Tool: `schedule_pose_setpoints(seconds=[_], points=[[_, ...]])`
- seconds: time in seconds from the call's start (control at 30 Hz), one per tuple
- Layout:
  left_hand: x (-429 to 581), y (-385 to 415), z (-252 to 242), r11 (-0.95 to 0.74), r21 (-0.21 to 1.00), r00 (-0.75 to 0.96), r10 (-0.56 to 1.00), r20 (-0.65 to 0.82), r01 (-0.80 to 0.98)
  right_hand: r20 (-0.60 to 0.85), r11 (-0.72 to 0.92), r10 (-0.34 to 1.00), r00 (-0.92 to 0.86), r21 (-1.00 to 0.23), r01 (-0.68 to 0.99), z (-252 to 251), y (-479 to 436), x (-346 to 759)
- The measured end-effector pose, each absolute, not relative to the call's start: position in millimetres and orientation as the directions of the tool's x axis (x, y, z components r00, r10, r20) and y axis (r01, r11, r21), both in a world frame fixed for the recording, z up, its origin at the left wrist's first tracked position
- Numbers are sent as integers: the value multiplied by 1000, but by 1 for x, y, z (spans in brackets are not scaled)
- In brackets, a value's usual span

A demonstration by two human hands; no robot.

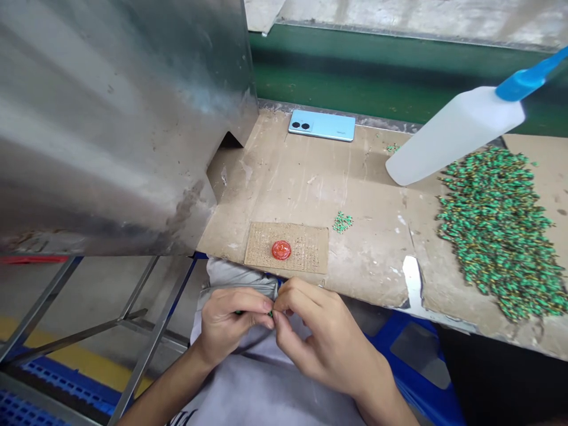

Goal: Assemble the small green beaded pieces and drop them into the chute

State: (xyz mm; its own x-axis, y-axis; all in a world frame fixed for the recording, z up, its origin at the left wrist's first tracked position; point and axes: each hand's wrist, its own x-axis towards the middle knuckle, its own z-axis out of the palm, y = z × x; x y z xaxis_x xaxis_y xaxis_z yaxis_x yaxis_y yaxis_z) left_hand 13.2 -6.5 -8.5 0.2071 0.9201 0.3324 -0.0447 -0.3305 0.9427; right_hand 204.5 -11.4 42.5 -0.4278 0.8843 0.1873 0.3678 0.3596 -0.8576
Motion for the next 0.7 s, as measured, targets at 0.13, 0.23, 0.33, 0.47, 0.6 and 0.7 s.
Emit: schedule_pose_setpoints(seconds=[0.13, 0.23, 0.33, 0.47, 0.6, 0.7], points=[[14, -7, -9, -314, 948, 204, 926, 318, -55, 173, 388, 860, -481, -833, 393, 44, -10, 209], [14, -8, -10, -309, 949, 200, 927, 316, -66, 157, 409, 834, -529, -820, 401, 44, -9, 213], [14, -9, -10, -309, 948, 197, 927, 318, -76, 151, 413, 824, -546, -820, 396, 44, -9, 215], [14, -9, -11, -312, 946, 211, 922, 324, -87, 169, 405, 830, -531, -837, 367, 44, -9, 214], [12, -11, -12, -322, 942, 218, 917, 335, -94, 188, 392, 845, -501, -855, 340, 44, -10, 211], [13, -10, -13, -343, 934, 208, 911, 357, -99, 192, 383, 853, -485, -862, 332, 44, -10, 210]])
